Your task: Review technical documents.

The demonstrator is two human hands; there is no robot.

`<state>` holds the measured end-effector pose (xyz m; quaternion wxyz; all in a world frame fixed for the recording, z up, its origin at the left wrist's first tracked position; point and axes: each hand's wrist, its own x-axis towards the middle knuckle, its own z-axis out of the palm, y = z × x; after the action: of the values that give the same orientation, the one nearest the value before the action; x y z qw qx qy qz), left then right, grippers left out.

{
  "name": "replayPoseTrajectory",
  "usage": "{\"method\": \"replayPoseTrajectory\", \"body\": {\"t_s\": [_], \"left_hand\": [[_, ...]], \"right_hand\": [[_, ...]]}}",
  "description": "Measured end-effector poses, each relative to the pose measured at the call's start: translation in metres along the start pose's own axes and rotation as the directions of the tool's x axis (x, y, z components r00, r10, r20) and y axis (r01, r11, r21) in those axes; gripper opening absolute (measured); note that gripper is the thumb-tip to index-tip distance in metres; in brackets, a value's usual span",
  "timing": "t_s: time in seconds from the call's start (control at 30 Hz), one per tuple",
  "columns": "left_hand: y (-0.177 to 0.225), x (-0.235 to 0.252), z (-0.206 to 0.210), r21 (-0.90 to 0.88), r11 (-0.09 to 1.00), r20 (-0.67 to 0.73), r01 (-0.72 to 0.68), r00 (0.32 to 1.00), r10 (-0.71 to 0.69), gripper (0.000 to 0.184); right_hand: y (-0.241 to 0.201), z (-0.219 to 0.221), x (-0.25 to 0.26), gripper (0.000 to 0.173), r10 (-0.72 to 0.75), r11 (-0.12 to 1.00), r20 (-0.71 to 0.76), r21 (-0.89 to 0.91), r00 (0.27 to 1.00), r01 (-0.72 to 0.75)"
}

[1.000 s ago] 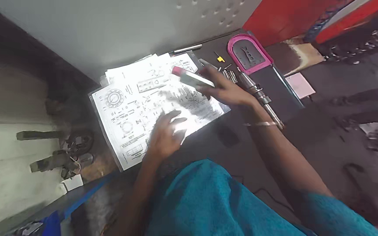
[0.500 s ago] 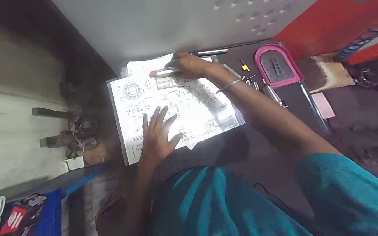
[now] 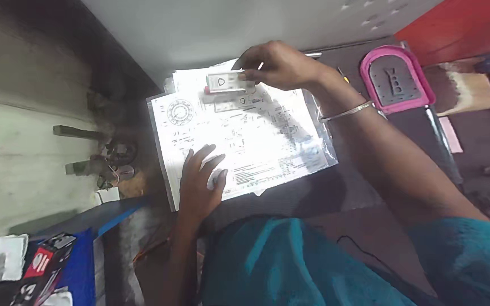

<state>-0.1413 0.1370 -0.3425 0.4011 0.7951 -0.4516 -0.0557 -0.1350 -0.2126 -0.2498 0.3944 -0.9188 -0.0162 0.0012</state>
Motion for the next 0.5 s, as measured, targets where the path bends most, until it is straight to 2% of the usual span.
{"method": "replayPoseTrajectory", "body": {"t_s": [0.07, 0.13, 0.17, 0.23, 0.3, 0.4, 0.5], "left_hand": [[-0.002, -0.002, -0.005, -0.007, 1.000, -0.039, 0.015, 0.999, -0.015, 0.028], [-0.004, -0.001, -0.008, -0.009, 1.000, -0.066, 0.028, 0.997, -0.028, 0.028], [-0.005, 0.000, -0.010, -0.008, 0.999, -0.075, 0.033, 0.997, -0.034, 0.028], [-0.006, 0.004, -0.014, 0.015, 0.999, -0.074, 0.048, 0.996, -0.047, 0.029], [-0.007, 0.007, -0.019, 0.031, 0.998, -0.078, 0.050, 0.996, -0.048, 0.028], [-0.012, 0.009, -0.027, 0.045, 0.998, -0.108, 0.052, 0.993, -0.047, 0.028], [-0.022, 0.010, -0.040, 0.057, 0.995, -0.157, 0.077, 0.985, -0.067, 0.028]], "right_hand": [[-0.009, 0.010, 0.003, 0.020, 0.009, 0.991, 0.036, 0.131, 0.999, -0.014], [-0.011, 0.028, 0.008, 0.021, 0.014, 0.986, 0.054, 0.165, 0.998, -0.023], [-0.009, 0.037, 0.011, 0.021, 0.021, 0.993, 0.050, 0.116, 0.999, -0.027], [-0.004, 0.053, 0.014, 0.022, 0.046, 0.991, 0.035, -0.124, 0.998, -0.042], [0.002, 0.064, 0.010, 0.025, 0.058, 0.941, -0.002, -0.335, 0.998, -0.055], [0.007, 0.066, -0.005, 0.037, 0.043, 0.896, -0.019, -0.441, 0.999, -0.047], [0.010, 0.061, -0.019, 0.050, 0.070, 0.884, 0.012, -0.463, 0.997, -0.057]]}}
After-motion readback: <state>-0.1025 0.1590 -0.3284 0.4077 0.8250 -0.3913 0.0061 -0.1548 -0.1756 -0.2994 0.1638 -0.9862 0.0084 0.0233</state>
